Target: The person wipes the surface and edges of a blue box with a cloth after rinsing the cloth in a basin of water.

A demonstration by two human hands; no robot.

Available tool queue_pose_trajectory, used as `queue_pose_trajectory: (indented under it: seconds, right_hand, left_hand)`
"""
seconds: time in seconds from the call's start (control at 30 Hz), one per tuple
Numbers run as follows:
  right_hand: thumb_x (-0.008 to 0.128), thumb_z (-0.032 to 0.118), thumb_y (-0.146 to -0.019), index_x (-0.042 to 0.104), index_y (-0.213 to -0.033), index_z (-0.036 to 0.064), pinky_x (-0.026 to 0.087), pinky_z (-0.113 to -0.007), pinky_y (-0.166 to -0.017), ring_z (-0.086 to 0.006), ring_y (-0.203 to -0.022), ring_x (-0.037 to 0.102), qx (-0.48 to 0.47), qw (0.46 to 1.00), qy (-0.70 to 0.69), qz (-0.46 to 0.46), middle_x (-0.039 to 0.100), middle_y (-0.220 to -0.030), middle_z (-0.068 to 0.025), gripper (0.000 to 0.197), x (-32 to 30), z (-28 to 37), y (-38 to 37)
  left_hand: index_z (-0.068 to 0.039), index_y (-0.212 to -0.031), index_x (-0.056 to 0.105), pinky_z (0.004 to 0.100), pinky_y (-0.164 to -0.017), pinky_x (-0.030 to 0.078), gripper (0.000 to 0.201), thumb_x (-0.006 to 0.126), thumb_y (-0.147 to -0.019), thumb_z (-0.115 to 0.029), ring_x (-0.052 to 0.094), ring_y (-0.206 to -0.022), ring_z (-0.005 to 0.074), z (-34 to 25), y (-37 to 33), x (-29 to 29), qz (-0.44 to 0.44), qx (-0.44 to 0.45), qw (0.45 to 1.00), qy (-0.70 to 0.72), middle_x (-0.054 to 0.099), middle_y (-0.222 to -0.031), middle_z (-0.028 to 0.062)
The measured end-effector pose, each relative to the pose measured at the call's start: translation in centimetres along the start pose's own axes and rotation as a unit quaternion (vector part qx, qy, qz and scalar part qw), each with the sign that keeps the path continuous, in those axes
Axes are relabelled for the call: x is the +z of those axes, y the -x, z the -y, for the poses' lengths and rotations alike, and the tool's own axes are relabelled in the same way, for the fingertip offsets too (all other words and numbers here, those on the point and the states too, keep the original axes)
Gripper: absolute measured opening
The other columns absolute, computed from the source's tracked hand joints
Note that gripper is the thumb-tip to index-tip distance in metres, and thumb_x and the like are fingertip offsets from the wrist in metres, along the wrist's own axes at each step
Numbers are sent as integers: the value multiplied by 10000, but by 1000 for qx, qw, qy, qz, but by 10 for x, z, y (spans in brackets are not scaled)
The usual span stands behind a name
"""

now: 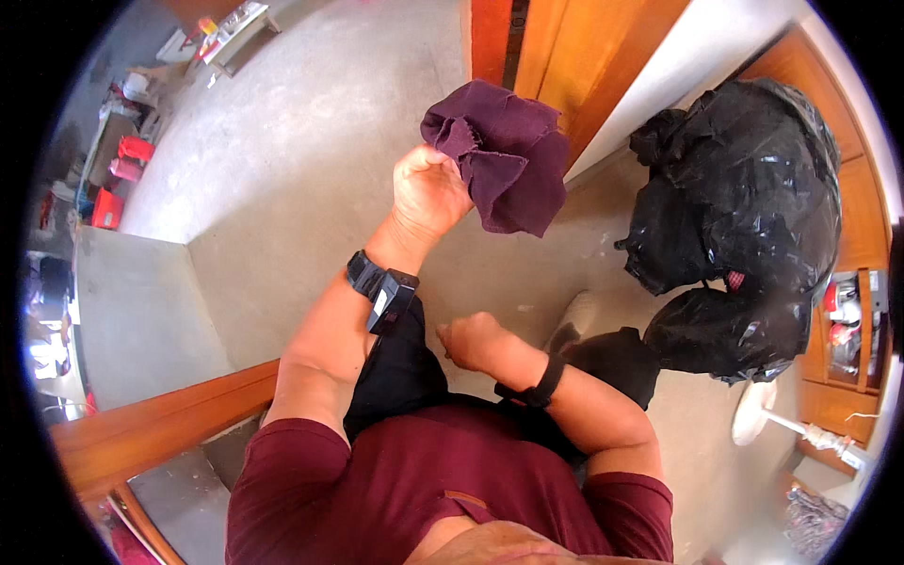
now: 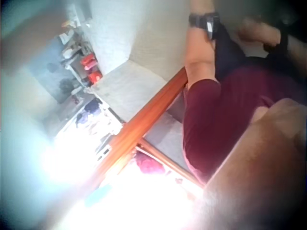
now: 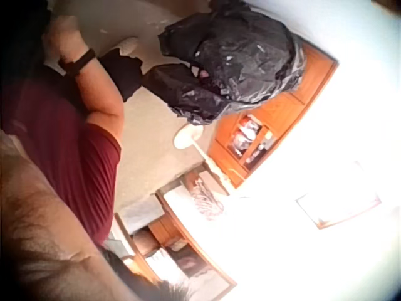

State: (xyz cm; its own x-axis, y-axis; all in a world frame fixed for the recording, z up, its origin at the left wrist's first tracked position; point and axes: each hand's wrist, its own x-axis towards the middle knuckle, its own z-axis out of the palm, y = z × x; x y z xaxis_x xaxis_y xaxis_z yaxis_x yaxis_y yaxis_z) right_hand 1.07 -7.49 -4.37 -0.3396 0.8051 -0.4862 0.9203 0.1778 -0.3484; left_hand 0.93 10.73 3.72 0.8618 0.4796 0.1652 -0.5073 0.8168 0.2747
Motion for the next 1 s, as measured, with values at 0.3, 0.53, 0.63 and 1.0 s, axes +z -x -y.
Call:
queue_pose_trajectory:
  seconds: [0.3, 0.53, 0.63, 1.0]
  right_hand:
    - [638, 174, -818, 472, -1189, -9, 496, -418, -746, -397, -831, 616, 105, 867, -238, -425, 632, -876, -222, 446, -47, -69, -18]
    - [582, 91, -799, 549, -1091, -15, 451, -447, -822, -452, -956, 555, 0, 766, -331, -551, 577, -1045, -263, 312, -83, -95, -11]
    - [556, 52, -781, 541, -1120, -2, 427, -442, -881, -436, -1035, 527, -66, 748, -272, -602, 551, -1136, -234, 343, -96, -103, -10]
    - [591, 158, -762, 241, -1421, -32, 260, -400, -1092, -317, -1351, 293, -183, 749, -393, -501, 282, -1450, -211, 770, -135, -98, -1]
  left_hand:
    - [-2, -1066, 608, 437, -951, 460, 367, 564, -730, -145, 592, -1031, 289, -18, 19, -11, -121, 71, 986, -88, 635, -1090, 155]
    - [16, -1137, 566, 434, -980, 433, 444, 559, -724, -148, 565, -1078, 304, -27, 11, -20, -17, 37, 998, 40, 606, -1151, 166]
    - [28, -1219, 506, 418, -991, 421, 528, 543, -711, -108, 551, -1100, 288, -40, 10, -25, 9, 7, 999, -30, 582, -1190, 159]
    - [-12, -1396, 276, 439, -1085, 291, 739, 652, -764, -94, 315, -1325, 378, 5, -4, -9, -16, 192, 465, -864, 321, -1417, 228]
